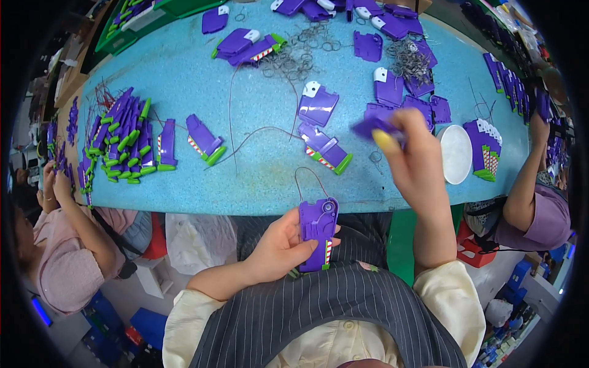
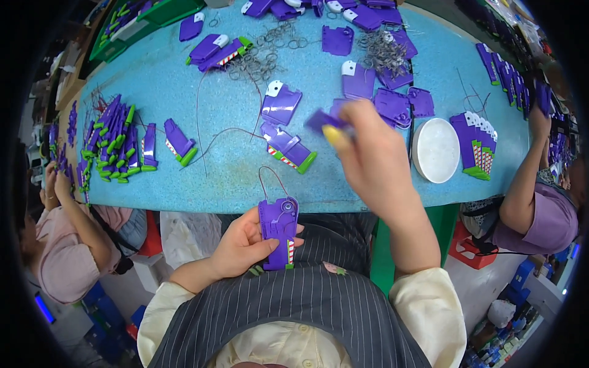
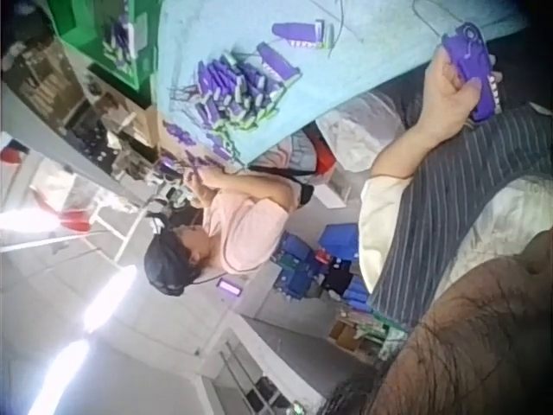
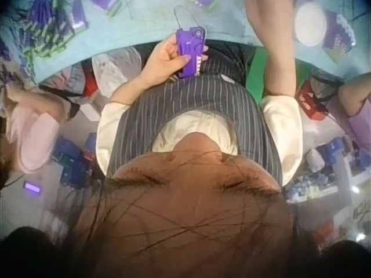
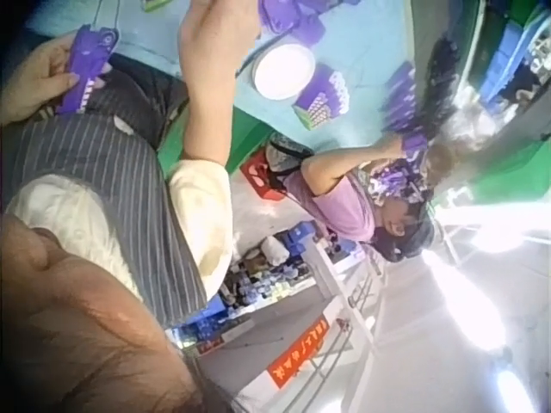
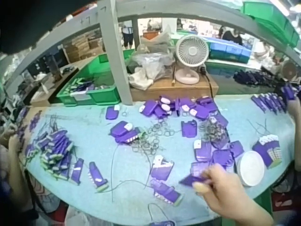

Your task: The person assembles purple plastic toy parts by applying glue from a container with a glue applicator, then joining the components together by hand.

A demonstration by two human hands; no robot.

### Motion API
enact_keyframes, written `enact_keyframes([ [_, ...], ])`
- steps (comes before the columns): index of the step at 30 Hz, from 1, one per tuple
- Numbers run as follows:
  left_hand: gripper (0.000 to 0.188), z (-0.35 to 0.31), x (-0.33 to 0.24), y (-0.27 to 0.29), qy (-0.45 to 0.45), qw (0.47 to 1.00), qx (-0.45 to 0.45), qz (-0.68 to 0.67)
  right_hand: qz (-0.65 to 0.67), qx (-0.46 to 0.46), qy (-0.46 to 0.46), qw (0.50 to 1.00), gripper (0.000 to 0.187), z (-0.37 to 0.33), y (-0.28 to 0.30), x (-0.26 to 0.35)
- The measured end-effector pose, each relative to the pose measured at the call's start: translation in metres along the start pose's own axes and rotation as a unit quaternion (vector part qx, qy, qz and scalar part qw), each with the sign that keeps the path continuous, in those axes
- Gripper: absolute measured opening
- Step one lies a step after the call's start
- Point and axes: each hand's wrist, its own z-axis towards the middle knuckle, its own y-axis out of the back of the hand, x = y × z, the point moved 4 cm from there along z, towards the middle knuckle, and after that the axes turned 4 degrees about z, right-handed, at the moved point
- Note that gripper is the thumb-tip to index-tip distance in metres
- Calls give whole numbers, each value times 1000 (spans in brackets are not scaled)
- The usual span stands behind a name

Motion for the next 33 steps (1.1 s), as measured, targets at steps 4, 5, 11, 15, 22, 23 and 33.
enact_keyframes([
  [4, 49, 5, 3, -1, -39, 998, 0, 48, 368, 171, -117, 907, 22, -67, -23, -6],
  [5, 49, 6, 2, -2, -79, 994, 1, 80, 367, 167, -78, 912, 23, -70, -28, -4],
  [11, 54, 9, 0, -4, -32, 996, 26, 79, 457, 188, -161, 854, 27, -78, -59, -12],
  [15, 53, 8, -3, -8, -21, 998, 23, 46, 436, 175, -140, 872, 27, -72, -63, -8],
  [22, 35, 8, -14, -9, -85, 979, -2, 186, 366, 138, -99, 915, 32, -77, -57, 2],
  [23, 31, 8, -18, -9, -103, 964, -9, 246, 370, 109, -124, 914, 33, -77, -54, 5],
  [33, 29, -2, -21, -15, -237, 887, -7, 395, 678, 122, -275, 670, 23, -91, -66, -1],
])
